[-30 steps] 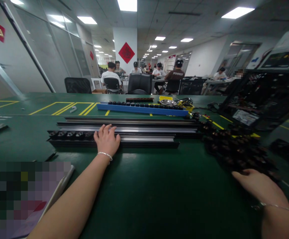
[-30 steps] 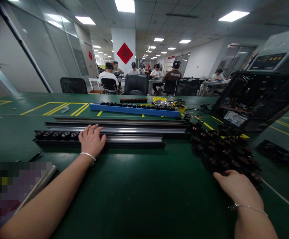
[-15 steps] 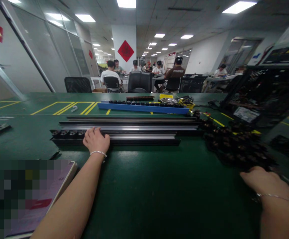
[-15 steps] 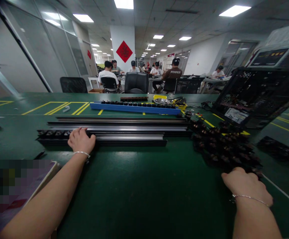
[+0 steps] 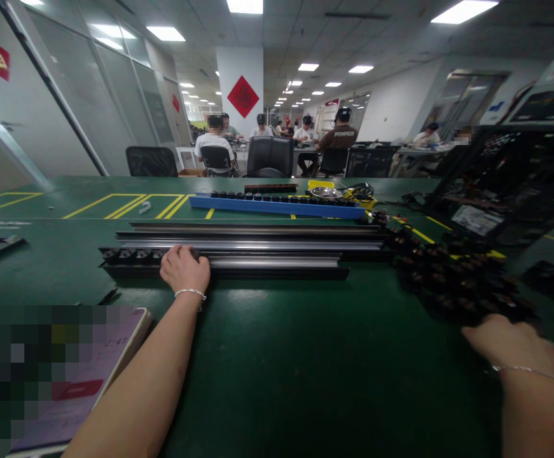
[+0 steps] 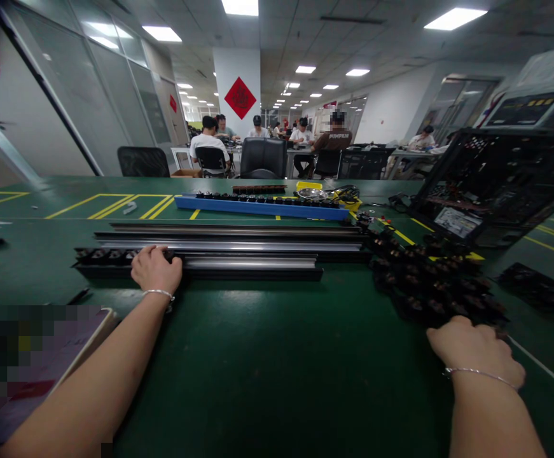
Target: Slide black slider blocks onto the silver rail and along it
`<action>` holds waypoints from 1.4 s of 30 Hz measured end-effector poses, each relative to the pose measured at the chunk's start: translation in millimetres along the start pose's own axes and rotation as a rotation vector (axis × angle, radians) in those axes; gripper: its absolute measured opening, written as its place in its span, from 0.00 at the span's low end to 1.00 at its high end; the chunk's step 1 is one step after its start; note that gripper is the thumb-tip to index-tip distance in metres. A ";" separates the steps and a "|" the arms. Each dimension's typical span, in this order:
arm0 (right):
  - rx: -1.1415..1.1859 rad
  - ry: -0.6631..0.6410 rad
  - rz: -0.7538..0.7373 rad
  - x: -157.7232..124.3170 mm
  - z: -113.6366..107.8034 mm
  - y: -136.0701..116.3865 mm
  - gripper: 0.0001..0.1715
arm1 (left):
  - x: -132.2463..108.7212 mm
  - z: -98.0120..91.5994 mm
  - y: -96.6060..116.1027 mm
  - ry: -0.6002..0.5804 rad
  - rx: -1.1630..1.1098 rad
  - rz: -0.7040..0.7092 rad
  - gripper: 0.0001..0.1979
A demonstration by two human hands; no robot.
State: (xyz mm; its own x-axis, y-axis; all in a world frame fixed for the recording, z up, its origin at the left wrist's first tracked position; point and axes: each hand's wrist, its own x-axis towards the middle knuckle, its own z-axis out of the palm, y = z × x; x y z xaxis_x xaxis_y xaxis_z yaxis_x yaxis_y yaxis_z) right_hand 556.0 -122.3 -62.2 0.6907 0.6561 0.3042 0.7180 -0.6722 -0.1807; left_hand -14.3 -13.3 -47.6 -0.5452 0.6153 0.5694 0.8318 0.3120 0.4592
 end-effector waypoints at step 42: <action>0.473 0.063 -0.842 -98.3 18.9 -234.0 0.22 | -14.9 -2.1 22.1 -0.027 -0.010 -0.008 0.13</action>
State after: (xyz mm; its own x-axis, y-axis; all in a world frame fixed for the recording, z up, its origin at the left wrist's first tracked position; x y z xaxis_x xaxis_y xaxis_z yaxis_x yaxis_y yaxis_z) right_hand 321.7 -23.0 -67.5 -0.0624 0.8309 0.5529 0.9453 0.2269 -0.2343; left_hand 12.0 -17.1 -44.5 -0.5488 0.6322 0.5469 0.8261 0.3100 0.4706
